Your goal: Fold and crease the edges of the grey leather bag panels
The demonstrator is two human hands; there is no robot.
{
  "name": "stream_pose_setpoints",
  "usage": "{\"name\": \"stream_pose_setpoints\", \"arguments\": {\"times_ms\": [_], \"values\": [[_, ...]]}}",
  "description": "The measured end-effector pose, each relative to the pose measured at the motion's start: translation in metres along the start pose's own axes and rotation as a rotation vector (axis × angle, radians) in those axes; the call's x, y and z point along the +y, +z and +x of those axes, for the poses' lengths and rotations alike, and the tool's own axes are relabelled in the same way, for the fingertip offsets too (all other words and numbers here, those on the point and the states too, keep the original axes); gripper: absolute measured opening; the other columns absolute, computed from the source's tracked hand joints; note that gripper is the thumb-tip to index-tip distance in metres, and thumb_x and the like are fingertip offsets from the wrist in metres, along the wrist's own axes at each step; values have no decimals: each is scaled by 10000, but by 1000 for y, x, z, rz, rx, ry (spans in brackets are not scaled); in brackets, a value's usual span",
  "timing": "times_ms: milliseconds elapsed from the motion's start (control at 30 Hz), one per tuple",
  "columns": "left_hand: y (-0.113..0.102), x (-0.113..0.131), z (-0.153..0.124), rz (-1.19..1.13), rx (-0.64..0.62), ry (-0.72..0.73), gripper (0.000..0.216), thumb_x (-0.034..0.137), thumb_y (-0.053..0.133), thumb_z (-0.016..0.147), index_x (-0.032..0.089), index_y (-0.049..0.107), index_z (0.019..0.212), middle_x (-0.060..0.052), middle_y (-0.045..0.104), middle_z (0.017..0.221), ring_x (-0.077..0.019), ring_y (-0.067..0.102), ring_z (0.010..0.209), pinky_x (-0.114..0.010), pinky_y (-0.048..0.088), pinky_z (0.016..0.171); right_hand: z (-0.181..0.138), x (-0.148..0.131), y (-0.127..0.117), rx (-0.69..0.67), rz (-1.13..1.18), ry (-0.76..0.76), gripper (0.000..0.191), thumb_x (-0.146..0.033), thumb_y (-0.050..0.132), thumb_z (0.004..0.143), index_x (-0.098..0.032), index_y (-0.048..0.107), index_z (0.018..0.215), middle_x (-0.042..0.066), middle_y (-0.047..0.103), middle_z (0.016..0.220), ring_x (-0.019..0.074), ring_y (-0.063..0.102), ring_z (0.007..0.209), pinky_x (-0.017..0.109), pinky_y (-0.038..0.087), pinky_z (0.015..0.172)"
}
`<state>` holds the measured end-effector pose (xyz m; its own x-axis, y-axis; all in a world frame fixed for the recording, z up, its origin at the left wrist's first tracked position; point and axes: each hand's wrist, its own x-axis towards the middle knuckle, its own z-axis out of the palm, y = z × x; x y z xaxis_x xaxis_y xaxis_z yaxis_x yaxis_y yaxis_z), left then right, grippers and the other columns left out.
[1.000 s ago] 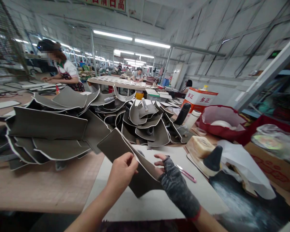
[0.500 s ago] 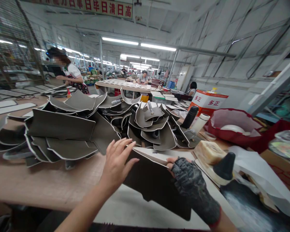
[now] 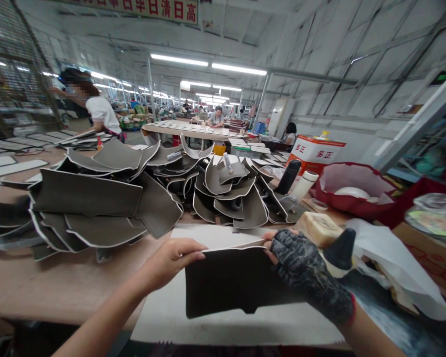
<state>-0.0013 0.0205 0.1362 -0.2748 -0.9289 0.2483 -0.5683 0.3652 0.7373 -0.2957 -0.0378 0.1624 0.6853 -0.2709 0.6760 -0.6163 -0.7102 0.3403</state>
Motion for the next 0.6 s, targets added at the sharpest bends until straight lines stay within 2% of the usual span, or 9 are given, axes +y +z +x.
{"name": "stream_pose_setpoints", "arguments": {"times_ms": [100,200,367,600], "values": [[-2,3,1,47,-47,-53,281,371,506,859,207,701,977,-13,734,984,-152,645,891,-211,444,795,4,0,-3,5,-44,-20,223,-158,423,876,-159,643,843,65,705,865,184,630,787,343,443,791],[-2,17,4,189,-105,-78,284,361,463,880,241,692,998,0,735,962,-155,645,854,-218,433,747,9,-5,-6,7,-67,-34,239,-151,405,880,-143,641,843,76,697,814,200,633,756,363,448,758],[7,47,18,418,-192,-26,300,338,423,895,234,697,960,-33,738,879,-183,646,788,-241,403,661,13,-15,-11,2,-7,-92,247,-157,391,883,-150,636,845,78,694,798,198,637,768,371,459,751],[15,56,26,355,-143,-16,279,336,457,876,232,709,936,-32,738,833,-177,643,747,-240,397,641,23,-20,-24,-10,18,-74,251,-142,379,877,-181,616,804,41,674,713,161,629,700,319,469,705]]}}
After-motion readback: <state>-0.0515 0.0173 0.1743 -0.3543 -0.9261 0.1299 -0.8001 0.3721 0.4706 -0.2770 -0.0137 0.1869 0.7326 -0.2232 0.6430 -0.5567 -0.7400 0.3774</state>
